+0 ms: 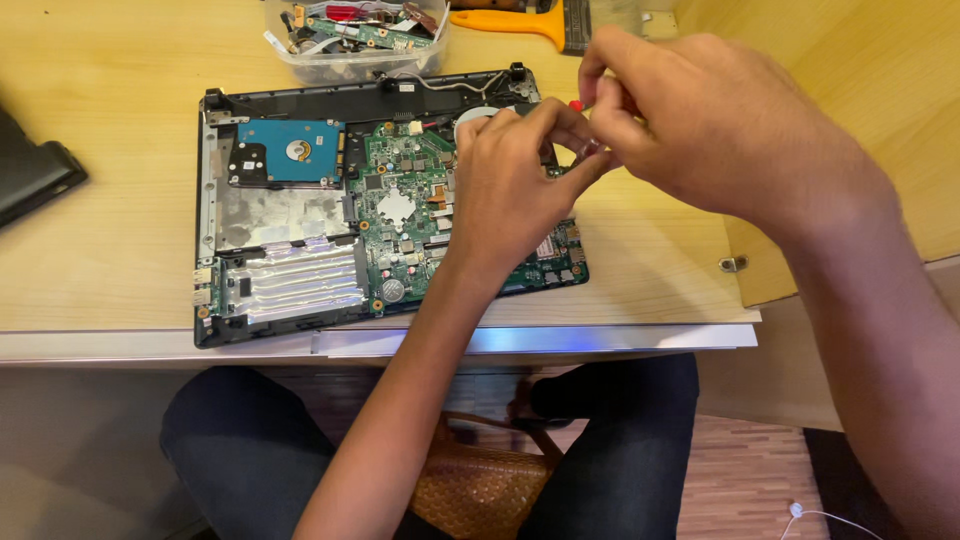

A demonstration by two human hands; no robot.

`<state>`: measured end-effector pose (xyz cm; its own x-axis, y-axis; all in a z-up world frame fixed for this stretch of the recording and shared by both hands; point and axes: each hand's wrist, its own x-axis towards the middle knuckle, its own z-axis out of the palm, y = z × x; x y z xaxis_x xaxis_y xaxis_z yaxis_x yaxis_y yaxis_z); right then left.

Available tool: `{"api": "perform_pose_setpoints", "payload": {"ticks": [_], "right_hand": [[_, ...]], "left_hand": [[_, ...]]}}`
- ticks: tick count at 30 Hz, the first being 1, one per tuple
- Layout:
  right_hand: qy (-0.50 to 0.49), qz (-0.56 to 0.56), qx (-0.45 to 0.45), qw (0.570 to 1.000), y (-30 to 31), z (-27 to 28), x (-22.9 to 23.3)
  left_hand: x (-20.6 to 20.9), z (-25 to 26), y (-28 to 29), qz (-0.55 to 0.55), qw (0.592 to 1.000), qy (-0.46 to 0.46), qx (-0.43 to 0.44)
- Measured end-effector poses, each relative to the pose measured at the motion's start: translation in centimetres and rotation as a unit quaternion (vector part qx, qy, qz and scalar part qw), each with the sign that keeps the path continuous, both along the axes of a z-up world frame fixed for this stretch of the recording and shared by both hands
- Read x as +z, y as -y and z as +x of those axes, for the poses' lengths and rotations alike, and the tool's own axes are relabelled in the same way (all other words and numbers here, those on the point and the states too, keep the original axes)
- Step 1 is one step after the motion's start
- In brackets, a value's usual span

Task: The person uses a screwdriver to remove screws from the motherboard of a disassembled laptop. They then use their fingers to disconnect a small ribbon cable from the board.

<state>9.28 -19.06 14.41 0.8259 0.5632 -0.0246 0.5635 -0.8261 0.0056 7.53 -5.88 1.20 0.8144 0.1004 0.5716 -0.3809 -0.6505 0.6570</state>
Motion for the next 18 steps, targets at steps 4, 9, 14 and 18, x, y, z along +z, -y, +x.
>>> {"api": "perform_pose_setpoints", "payload": {"ticks": [4, 9, 14, 18], "right_hand": [[-0.039, 0.018, 0.034, 0.998, -0.9, -0.5, 0.5], [0.017, -0.016, -0.047, 0.999, -1.0, -0.1, 0.2], [-0.007, 0.015, -0.037, 0.999, -0.6, 0.6, -0.3], [-0.047, 0.02, -0.095, 0.994, 1.7, 2.6, -1.6]], "left_hand": [[0.3, -0.6, -0.7, 0.015, 0.989, -0.071, -0.131], [0.5, 0.3, -1.6, -0.05, 0.986, -0.086, -0.135], [1.2, -0.1, -1.5, -0.055, 0.985, -0.107, -0.127], [-0.1, 0.6, -1.2, -0.086, 0.973, -0.02, -0.215]]}}
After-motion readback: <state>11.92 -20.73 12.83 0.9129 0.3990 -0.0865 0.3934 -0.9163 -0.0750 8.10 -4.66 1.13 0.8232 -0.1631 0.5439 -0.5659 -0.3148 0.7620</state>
